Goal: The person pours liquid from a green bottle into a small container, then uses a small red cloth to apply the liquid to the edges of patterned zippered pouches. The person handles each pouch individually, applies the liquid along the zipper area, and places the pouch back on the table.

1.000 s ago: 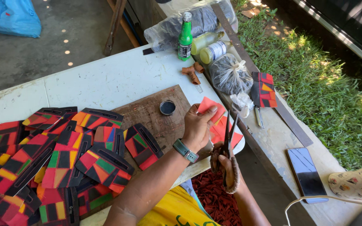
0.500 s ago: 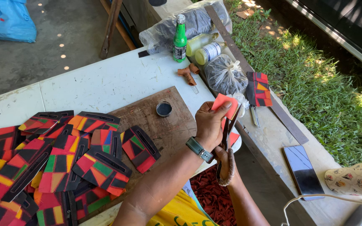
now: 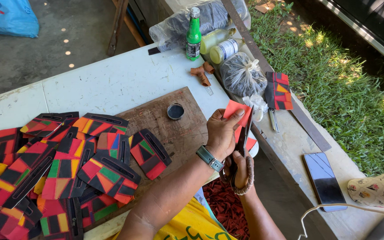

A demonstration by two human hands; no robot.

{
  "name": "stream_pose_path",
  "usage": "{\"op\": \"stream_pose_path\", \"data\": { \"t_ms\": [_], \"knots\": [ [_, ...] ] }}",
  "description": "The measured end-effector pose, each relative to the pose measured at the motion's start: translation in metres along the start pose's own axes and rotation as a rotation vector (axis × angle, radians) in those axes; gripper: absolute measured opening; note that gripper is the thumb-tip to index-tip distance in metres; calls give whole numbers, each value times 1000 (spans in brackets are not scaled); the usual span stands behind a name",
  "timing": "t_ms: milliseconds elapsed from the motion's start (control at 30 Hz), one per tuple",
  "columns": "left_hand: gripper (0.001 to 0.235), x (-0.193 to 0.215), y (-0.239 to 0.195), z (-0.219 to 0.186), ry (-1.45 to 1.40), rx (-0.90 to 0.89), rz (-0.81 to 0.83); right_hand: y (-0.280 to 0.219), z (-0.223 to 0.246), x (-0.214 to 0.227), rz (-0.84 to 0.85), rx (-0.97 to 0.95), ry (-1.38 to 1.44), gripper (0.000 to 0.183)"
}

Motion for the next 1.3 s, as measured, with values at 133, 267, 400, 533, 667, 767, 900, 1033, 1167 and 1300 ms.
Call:
{"op": "stream_pose_path", "data": {
  "t_ms": [133,267,400,533,667,767,900,1033,1167,1300],
  "knots": [
    [29,1,0,-3,-7,10,-6,3,-4,-1,32,-8,73,31],
    [29,2,-1,-2,-28,14,-10,6,-16,1,61,-61,74,32],
    [29,8,-2,1,13,26,-33,5,-12,-1,88,-3,76,31],
    [29,14,-4,7,49,63,-54,1,-6,3,41,20,36,32],
    [25,14,-2,-2,57,33,-12,15,-5,18,-29,-67,-24,38],
    [19,27,-4,-19,136,52,38,37,-2,40,-21,-158,-469,44],
    [14,62,-17,-45,239,158,72,77,19,47,46,-7,-1109,54],
    [17,99,-38,-65,245,192,66,100,5,46,114,-91,-1407,54],
    [13,122,-54,-87,313,107,90,105,-9,31,182,-94,-1521,55],
    [12,139,-68,-94,382,86,72,96,-3,16,225,-5,-1560,58]
  ]
}}
Point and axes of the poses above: each hand's wrist, its own y-axis towards the middle knuckle, its own x-axis out of the back of the hand, z = x × y, the point moved 10 cm from there along y, towards the middle knuckle, and after that the axes turned 7 degrees about x, right-handed, at the moved point
